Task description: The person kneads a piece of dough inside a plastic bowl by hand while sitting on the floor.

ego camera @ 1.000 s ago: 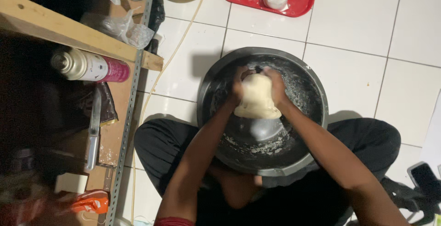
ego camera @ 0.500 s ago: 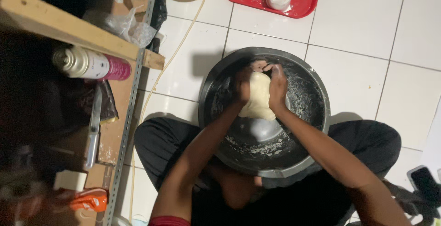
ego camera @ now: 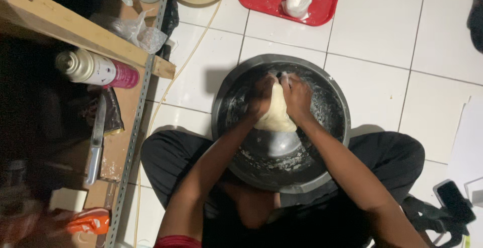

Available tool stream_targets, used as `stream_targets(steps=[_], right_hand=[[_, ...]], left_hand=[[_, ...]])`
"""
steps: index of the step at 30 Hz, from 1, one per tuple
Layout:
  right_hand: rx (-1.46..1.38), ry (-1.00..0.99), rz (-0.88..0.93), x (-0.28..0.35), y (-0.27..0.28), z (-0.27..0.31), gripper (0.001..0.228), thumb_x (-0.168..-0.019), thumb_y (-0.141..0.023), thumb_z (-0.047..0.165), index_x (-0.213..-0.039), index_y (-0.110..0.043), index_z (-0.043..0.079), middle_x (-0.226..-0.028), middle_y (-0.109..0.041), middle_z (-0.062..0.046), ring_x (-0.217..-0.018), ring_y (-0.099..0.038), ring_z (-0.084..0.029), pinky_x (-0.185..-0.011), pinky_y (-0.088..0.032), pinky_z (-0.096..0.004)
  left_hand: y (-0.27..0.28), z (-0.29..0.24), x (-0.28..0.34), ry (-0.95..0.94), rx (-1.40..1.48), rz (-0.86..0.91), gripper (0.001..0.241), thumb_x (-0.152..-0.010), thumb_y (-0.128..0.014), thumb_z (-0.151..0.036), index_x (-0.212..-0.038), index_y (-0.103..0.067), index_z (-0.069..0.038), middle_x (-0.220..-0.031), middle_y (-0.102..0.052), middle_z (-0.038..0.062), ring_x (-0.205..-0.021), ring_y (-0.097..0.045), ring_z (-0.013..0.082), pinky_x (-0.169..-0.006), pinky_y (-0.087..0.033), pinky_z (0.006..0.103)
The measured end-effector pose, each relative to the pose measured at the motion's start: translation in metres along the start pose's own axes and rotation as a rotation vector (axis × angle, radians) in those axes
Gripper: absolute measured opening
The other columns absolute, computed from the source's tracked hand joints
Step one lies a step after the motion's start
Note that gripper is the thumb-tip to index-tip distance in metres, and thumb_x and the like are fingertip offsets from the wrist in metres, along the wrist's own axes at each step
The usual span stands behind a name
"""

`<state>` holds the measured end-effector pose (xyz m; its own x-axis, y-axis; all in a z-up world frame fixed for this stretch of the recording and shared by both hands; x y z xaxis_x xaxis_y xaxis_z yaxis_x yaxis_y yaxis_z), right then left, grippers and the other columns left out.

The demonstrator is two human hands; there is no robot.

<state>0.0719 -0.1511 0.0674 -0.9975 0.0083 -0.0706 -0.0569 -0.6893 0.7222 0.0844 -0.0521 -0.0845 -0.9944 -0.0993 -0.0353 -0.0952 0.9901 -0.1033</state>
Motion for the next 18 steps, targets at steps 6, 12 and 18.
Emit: stream_targets(steps=[6, 12, 18], right_hand=[[0.000, -0.217, 0.174, -0.001, 0.006, -0.004, 0.047, -0.092, -0.045, 0.052, -0.084, -0.067, 0.012, -0.078, -0.066, -0.013, -0.083, -0.062, -0.036, -0.070, -0.046, -0.050], [-0.188, -0.007, 0.214, 0.035, 0.033, 0.045, 0.047, -0.073, -0.065, 0.013, -0.118, -0.050, 0.011, -0.118, -0.049, -0.016, -0.115, -0.044, -0.041, -0.100, -0.035, -0.048], [0.035, -0.083, 0.447, 0.046, 0.032, 0.056, 0.091, -0.067, -0.069, 0.055, -0.136, -0.026, 0.014, -0.132, -0.034, -0.029, -0.117, -0.040, -0.048, -0.098, -0.035, -0.055]], left_hand=[[-0.005, 0.051, 0.014, -0.690, -1.505, -0.483, 0.004, -0.087, -0.055, -0.015, -0.086, -0.059, -0.013, -0.075, -0.057, -0.003, -0.066, -0.059, 0.0087, -0.054, -0.048, 0.0216], [0.018, -0.014, 0.032, -0.409, -1.239, -0.493, 0.012, -0.085, -0.054, -0.008, -0.095, -0.057, -0.003, -0.068, -0.059, 0.006, -0.055, -0.061, 0.0188, -0.043, -0.043, 0.0226], [-0.022, 0.088, 0.007, 0.822, -2.144, -0.678, 0.082, -0.077, -0.043, -0.065, -0.138, -0.027, -0.013, -0.127, -0.038, 0.014, -0.114, -0.039, 0.0261, -0.101, -0.030, 0.0273]])
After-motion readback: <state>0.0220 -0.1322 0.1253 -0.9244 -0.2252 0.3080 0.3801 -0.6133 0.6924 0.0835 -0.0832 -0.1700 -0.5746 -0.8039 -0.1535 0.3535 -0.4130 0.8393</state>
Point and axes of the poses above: each hand's wrist, its own x-axis away from the middle knuckle, its own y-axis out of the back of the hand, z = x × y, the point moved 5 cm from there along -x, towards the middle knuckle
